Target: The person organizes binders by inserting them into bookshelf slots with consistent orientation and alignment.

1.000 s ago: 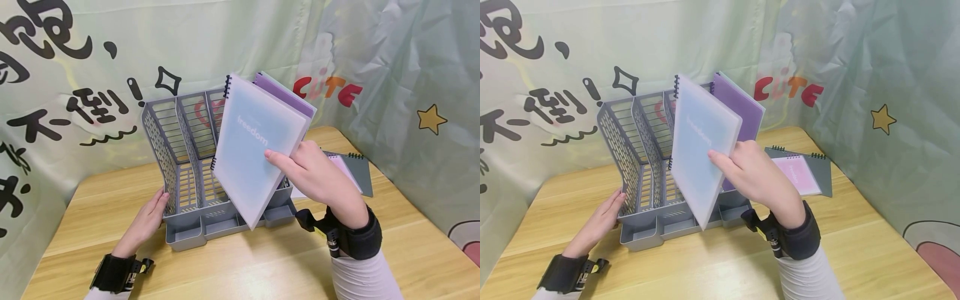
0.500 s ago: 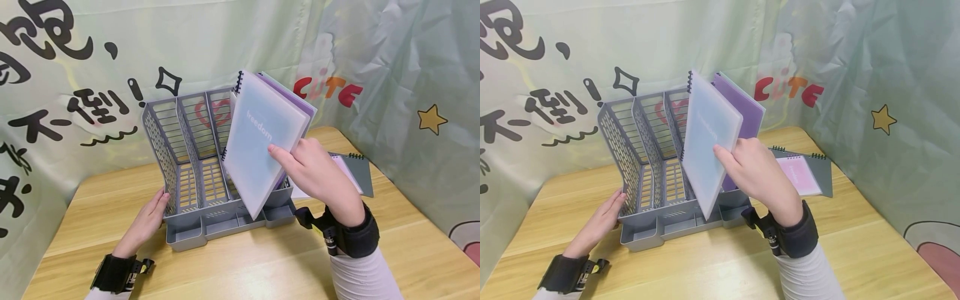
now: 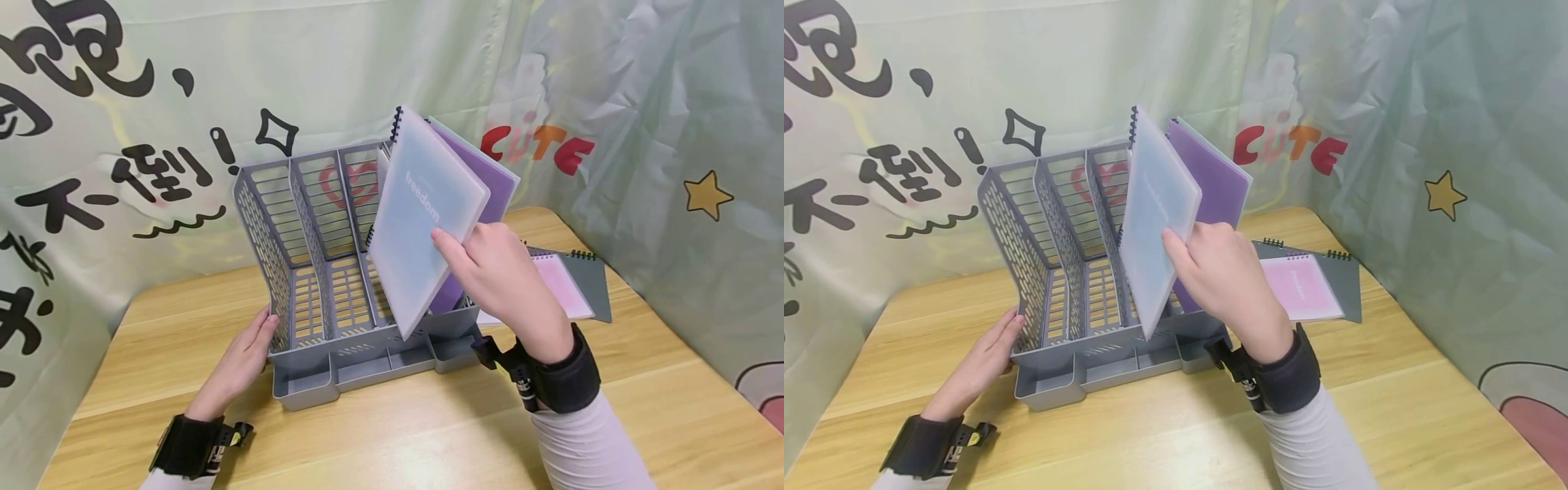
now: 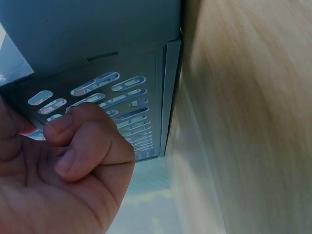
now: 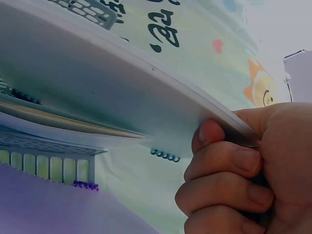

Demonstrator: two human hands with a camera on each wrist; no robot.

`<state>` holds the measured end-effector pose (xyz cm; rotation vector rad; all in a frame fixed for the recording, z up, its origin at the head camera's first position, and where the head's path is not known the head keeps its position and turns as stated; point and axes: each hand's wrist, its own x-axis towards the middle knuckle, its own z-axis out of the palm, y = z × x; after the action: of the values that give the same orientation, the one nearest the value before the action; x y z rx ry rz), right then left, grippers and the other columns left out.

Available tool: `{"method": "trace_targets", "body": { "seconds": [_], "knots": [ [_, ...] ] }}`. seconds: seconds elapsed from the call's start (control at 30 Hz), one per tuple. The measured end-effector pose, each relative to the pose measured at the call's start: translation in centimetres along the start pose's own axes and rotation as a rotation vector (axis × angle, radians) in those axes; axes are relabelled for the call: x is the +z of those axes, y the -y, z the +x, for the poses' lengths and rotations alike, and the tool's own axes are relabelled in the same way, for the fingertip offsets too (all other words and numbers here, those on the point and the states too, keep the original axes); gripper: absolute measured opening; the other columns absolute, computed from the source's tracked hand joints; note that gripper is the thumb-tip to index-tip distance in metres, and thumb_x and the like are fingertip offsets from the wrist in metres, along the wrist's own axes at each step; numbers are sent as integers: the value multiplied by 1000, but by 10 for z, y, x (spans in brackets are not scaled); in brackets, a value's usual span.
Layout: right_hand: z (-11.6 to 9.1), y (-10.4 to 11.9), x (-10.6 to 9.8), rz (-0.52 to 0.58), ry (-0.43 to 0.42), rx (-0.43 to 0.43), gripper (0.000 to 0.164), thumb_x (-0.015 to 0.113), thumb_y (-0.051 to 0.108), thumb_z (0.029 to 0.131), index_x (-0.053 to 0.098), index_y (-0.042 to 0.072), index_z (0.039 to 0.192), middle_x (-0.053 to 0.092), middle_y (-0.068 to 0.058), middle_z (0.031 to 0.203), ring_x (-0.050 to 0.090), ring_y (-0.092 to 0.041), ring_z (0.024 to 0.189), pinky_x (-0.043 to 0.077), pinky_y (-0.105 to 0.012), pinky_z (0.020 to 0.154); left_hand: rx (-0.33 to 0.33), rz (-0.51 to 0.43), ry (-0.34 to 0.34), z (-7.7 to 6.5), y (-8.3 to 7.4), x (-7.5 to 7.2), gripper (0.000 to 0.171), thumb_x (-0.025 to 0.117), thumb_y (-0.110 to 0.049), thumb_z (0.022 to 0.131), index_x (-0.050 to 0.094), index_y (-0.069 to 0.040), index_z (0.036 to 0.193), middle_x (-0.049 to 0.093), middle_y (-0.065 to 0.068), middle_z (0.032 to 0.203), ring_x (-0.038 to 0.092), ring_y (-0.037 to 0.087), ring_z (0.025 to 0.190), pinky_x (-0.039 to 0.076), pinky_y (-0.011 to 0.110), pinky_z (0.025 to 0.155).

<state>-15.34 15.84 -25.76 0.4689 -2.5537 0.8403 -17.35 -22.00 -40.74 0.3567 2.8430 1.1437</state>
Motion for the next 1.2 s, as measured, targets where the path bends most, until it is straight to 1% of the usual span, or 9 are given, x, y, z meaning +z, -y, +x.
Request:
{"method": "trace_targets", "body": {
  "seconds": [0.23, 0.33, 0.4, 0.5, 0.57, 0.67, 0.87, 1.03, 1.2],
  "knots": [
    [2, 2, 7, -31, -76, -29, 37, 47, 37, 100, 68, 7, 97, 62, 1, 68, 46, -17, 54, 32, -33, 46, -1, 4, 7, 1, 1, 0, 67, 20, -47, 106, 12, -1, 155, 18, 23, 154, 20, 41, 137, 18, 56, 106],
    [2, 3, 9, -41, -97, -31, 38, 47, 37, 100, 68, 6, 96, 58, 1, 63, 44, -18, 52, 31, -33, 45, -7, 10, 9, 1, 1, 0, 68, 19, -47, 106, 12, 0, 154, 18, 23, 154, 20, 41, 137, 18, 56, 106],
    [3, 2, 12, -56, -112, -37, 39, 46, 37, 101, 68, 6, 93, 51, 1, 56, 43, -19, 52, 31, -33, 45, -8, 13, 7, 1, 1, 0, 68, 19, -47, 106, 12, 0, 154, 18, 23, 153, 20, 41, 137, 18, 56, 106],
    [5, -1, 17, -89, -128, -40, 43, 45, 36, 101, 63, 7, 75, 40, 1, 52, 42, -20, 49, 31, -33, 45, -7, 9, 6, 1, 1, 0, 68, 20, -47, 106, 12, 0, 154, 18, 23, 153, 20, 41, 137, 18, 56, 106],
    [6, -2, 22, -121, -134, -33, 49, 44, 37, 101, 52, 10, 61, 31, 1, 50, 40, -20, 47, 29, -33, 44, -3, 5, 5, 1, 1, 0, 68, 20, -47, 106, 13, 0, 154, 19, 23, 153, 20, 41, 137, 18, 56, 106],
    [7, -2, 28, -170, -134, -17, 54, 43, 38, 101, 37, 14, 54, 26, 2, 51, 39, -21, 44, 27, -33, 41, 3, -1, 4, 1, 1, 0, 67, 20, -46, 106, 13, 0, 154, 19, 23, 153, 21, 41, 136, 19, 56, 106],
    [9, 1, 39, -234, -119, 1, 54, 43, 40, 100, 37, 15, 52, 29, 2, 50, 44, -23, 44, 27, -33, 38, 5, 2, 2, 1, 2, 0, 67, 20, -46, 106, 13, 1, 154, 19, 24, 153, 21, 42, 136, 19, 56, 106],
    [10, 1, 47, -278, -118, -26, 53, 42, 38, 99, 37, 16, 52, 30, 2, 49, 45, -24, 44, 29, -35, 36, 4, 2, 4, 1, 2, 0, 67, 20, -46, 106, 12, 0, 154, 18, 24, 153, 20, 41, 136, 18, 56, 106],
    [11, -1, 56, -304, -107, -44, 48, 41, 37, 99, 41, 17, 56, 37, 1, 48, 46, -25, 44, 31, -37, 35, -1, -2, 2, 0, 1, 0, 67, 21, -46, 106, 13, -1, 155, 19, 23, 153, 21, 41, 136, 19, 56, 106]
  ]
}}
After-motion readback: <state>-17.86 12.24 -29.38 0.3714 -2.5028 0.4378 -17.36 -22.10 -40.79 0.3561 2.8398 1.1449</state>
